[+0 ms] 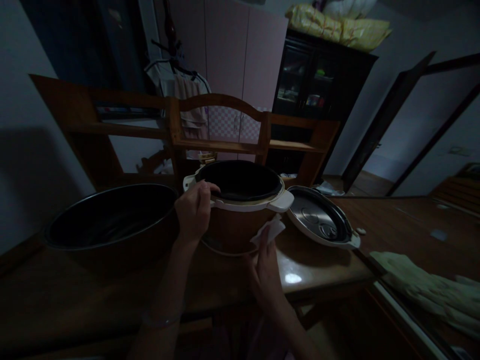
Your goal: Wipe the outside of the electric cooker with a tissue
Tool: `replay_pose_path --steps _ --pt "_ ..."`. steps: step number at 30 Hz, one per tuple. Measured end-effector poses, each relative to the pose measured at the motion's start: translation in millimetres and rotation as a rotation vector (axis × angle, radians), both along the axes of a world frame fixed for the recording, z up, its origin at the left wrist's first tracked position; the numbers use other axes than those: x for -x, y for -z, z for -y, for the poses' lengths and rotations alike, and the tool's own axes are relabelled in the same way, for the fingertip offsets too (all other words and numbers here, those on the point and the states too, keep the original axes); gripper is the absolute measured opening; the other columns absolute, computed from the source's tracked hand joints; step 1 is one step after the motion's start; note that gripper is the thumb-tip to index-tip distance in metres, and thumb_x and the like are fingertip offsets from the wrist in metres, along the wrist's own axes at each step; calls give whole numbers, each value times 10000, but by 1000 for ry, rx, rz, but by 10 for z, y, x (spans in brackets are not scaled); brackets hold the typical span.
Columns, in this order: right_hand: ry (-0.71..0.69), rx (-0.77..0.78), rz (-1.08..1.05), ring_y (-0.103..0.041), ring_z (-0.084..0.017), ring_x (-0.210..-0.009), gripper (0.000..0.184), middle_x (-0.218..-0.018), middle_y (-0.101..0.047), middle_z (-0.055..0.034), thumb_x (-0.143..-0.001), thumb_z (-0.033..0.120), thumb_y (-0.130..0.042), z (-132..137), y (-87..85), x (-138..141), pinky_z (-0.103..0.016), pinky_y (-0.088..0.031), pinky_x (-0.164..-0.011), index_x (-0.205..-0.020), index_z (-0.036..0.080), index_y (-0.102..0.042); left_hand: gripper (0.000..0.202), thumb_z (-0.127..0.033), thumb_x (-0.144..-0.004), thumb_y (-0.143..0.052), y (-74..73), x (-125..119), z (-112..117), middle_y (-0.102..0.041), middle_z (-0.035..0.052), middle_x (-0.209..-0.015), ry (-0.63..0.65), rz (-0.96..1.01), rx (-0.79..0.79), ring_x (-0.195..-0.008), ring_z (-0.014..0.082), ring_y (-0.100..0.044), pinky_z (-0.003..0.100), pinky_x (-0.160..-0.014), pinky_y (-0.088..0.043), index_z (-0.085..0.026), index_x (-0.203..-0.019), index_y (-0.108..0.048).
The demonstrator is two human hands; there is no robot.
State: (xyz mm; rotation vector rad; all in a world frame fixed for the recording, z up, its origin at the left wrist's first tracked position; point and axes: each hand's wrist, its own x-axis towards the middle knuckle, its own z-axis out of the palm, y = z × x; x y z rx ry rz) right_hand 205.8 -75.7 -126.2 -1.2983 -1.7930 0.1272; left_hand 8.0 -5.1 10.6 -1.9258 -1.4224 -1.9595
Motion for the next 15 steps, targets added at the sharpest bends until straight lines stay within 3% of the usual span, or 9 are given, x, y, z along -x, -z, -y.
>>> replay_pose_path --steps 3,7,11,15 --pt "-34 96 -221 -155 -235 -1563 717 -1695 -127 -114 -1078 432 -356 -92 29 -109 -530 -319 -1203 -1621 219 60 499 -413 -1045 -294 6 -6 -11 -756 15 -935 3 15 -6 -977 184 -693 307 -968 -474 -242 -841 -716" --pt "-69 105 -364 -195 -206 -1552 697 -1676 -203 -124 -1081 449 -345 -279 8 -205 -503 -328 -1197 -1624 225 30 493 -413 -1040 -300 10 -6 -20 -758 13 -939 2 16 -2 -977 186 -694 305 -964 -480 -244 -837 -716" --pt "-98 102 -432 -172 -206 -1559 697 -1683 -172 -118 -1081 490 -296 -437 -125 -234 -528 -303 -1200 -1622 226 55 492 -407 -1042 -305 17 1 -26 -755 16 -931 3 11 -12 -968 184 -691 307 -951 -477 -237 -846 -723" --pt "-86 116 -500 -142 -224 -1566 707 -1697 -129 -80 -1060 545 -334 -437 -300 -194 -520 -198 -1246 -1631 245 -43 499 -395 -1046 -301 21 0 -30 -755 12 -930 6 2 -20 -944 180 -692 307 -933 -480 -231 -841 -725"
